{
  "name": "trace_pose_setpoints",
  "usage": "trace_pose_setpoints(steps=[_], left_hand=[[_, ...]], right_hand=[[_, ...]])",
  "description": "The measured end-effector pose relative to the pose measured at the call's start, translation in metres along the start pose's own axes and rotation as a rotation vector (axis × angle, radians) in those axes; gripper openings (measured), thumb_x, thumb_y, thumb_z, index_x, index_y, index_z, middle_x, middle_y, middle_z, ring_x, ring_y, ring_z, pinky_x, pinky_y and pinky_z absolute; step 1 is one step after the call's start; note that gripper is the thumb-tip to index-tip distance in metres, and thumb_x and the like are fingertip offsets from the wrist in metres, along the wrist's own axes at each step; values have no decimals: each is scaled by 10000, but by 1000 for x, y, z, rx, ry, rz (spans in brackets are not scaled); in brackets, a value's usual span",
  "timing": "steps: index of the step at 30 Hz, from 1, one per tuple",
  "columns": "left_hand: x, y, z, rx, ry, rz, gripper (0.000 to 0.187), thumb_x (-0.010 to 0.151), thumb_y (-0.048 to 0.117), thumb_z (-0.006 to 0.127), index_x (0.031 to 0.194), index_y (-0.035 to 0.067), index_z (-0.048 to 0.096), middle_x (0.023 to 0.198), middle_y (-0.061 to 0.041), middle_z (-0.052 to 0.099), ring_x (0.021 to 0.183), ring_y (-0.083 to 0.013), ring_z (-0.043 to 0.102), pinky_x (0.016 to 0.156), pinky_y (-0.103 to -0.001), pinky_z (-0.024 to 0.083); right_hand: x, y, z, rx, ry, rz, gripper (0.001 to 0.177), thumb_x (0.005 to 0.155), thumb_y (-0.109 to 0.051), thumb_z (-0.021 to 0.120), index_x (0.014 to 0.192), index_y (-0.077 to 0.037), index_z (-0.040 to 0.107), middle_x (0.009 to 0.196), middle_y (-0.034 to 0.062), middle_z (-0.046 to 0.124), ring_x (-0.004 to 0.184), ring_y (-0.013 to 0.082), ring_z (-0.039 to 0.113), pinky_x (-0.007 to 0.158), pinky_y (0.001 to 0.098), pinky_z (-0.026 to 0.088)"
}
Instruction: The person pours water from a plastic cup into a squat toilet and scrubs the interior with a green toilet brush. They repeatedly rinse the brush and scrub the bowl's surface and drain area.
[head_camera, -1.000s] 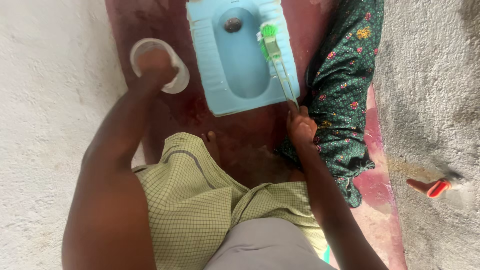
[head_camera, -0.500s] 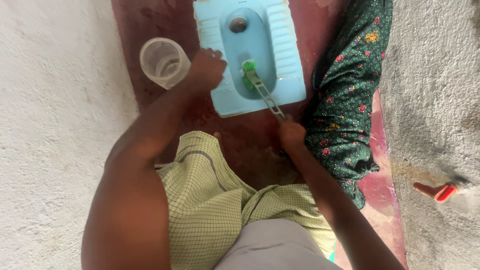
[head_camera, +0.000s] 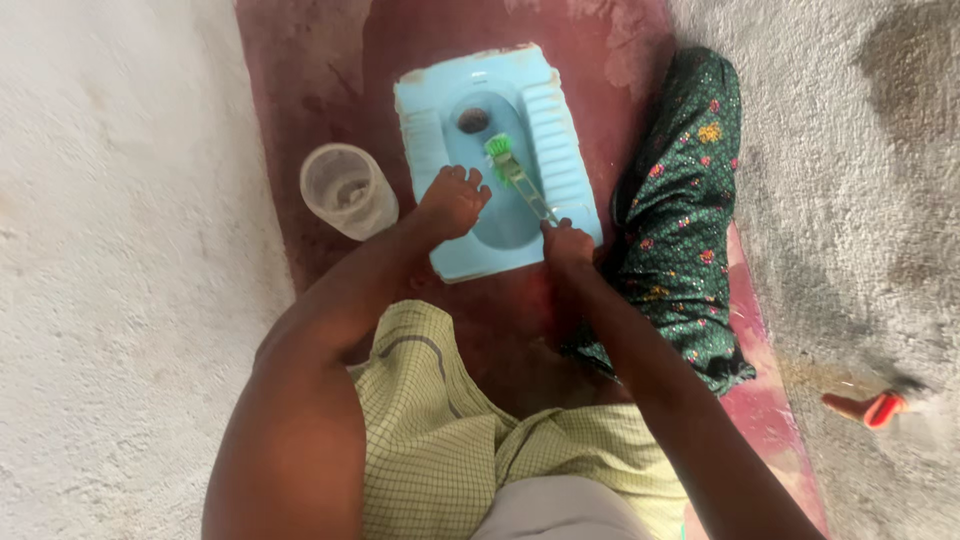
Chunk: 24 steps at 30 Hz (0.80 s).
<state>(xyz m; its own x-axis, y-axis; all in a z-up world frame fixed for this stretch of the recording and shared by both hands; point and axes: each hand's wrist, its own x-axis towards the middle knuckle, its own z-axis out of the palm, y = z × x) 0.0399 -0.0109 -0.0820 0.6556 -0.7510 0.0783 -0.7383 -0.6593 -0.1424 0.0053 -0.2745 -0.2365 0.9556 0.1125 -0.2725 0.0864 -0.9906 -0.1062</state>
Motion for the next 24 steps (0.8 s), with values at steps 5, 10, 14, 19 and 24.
trace_pose_setpoints(steps=[5, 10, 14, 19, 24], left_hand=[[-5, -2, 3, -30, 62, 8, 158, 833, 161, 656, 968, 92, 700, 989, -158, 621, 866, -326, 590, 741, -470, 437], [-12, -1, 12, 83, 27, -10, 180, 813, 135, 647, 978, 101, 711, 957, -145, 631, 812, -296, 599, 704, -439, 433], [-16, -1, 17, 22, -157, -67, 149, 839, 123, 635, 959, 137, 722, 963, -116, 645, 862, -295, 623, 755, -448, 444], [-18, -2, 12, 25, -303, -90, 134, 850, 143, 653, 958, 148, 732, 995, -92, 662, 915, -282, 645, 784, -451, 459], [-15, 3, -3, 35, -502, -122, 118, 847, 126, 682, 944, 147, 745, 1058, -92, 667, 962, -280, 648, 811, -442, 466]], right_hand=[[-50, -13, 32, 40, 31, -44, 397, 1022, -224, 427, 1378, -300, 587, 1122, 181, 642, 852, 385, 721, 693, 515, 584], [-126, -54, 43, 259, -26, -9, 456, 1002, -286, 472, 1445, -360, 549, 1114, 174, 641, 845, 421, 695, 740, 556, 552], [-156, -43, -3, 320, -50, -3, 414, 973, -307, 526, 1380, -318, 602, 1045, 162, 660, 855, 415, 683, 731, 542, 552], [-196, -4, -51, 350, 179, -103, 339, 1004, -329, 586, 1337, -289, 637, 945, 122, 684, 836, 374, 689, 720, 516, 557], [-223, -15, -66, 407, 297, -130, 396, 971, -288, 620, 1367, -288, 624, 1002, 78, 688, 813, 358, 692, 679, 512, 555]])
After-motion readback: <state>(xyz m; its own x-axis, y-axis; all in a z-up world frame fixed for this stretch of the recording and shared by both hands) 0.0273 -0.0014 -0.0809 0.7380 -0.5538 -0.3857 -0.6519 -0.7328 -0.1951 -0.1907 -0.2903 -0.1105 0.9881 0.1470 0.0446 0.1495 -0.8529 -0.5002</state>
